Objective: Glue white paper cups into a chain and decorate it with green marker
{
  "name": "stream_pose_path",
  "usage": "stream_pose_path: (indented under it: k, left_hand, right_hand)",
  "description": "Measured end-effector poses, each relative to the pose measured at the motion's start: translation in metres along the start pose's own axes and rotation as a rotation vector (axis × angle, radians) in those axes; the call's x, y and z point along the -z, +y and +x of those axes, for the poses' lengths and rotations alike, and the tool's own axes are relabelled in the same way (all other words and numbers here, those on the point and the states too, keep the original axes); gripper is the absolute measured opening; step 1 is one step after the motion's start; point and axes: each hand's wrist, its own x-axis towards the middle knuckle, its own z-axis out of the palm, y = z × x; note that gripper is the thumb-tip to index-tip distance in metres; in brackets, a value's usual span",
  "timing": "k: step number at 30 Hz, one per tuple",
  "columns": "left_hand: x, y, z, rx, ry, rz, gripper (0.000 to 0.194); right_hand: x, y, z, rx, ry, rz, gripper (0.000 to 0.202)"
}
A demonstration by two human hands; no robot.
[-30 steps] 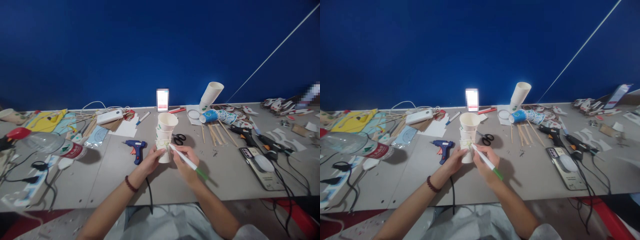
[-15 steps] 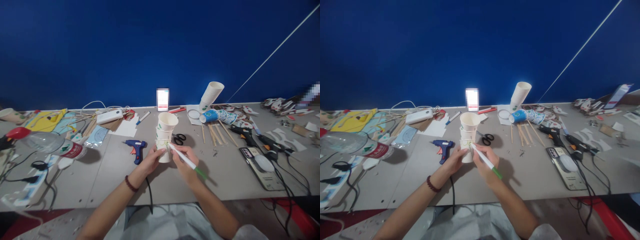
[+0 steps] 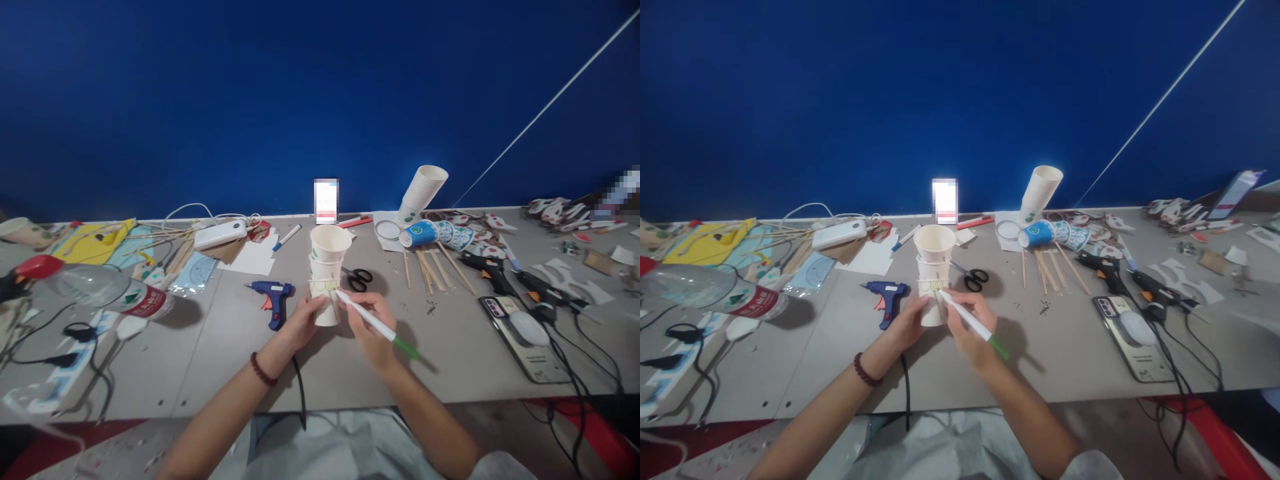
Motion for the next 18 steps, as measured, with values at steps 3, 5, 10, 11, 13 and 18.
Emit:
stream_pose_path:
  k: [3,5,10,11,13,18]
  left_hand:
    - [0.0009,-0.0011,0.0007,-0.002,-0.02,-0.012,0.058]
    - [0.0013,-0.002,0.0009,0.007,-0.033,-0.021,0.054]
    - [0.0013,-0.0027,0.0005,0.016,-0.068,-0.038,0.042]
    - [0.0012,-0.0026,0.0005,0.023,-0.072,-0.034,0.042]
    - [0.0011,-0.0025,0.0007,0.033,-0.07,-0.025,0.044]
    - [0.0018,-0.0021,0.0024,-0.002,-0.001,-0.014,0.048]
  right_hand:
    - [0.0003,0.0009,-0.0016,-0.002,-0.013,-0.008,0.008]
    - [0.0002,0.0007,-0.0019,-0.014,-0.015,-0.009,0.008]
    - [-0.0006,-0.0018,-0.0009,-0.023,-0.044,0.022,0.007]
    - [-0.0007,-0.002,-0.0009,-0.022,-0.049,0.025,0.007]
    - [-0.0006,-0.0017,-0.0014,-0.023,-0.052,0.029,0.007]
    - [0.0,0.0017,-0.0028,-0.045,-0.013,0.024,0.009]
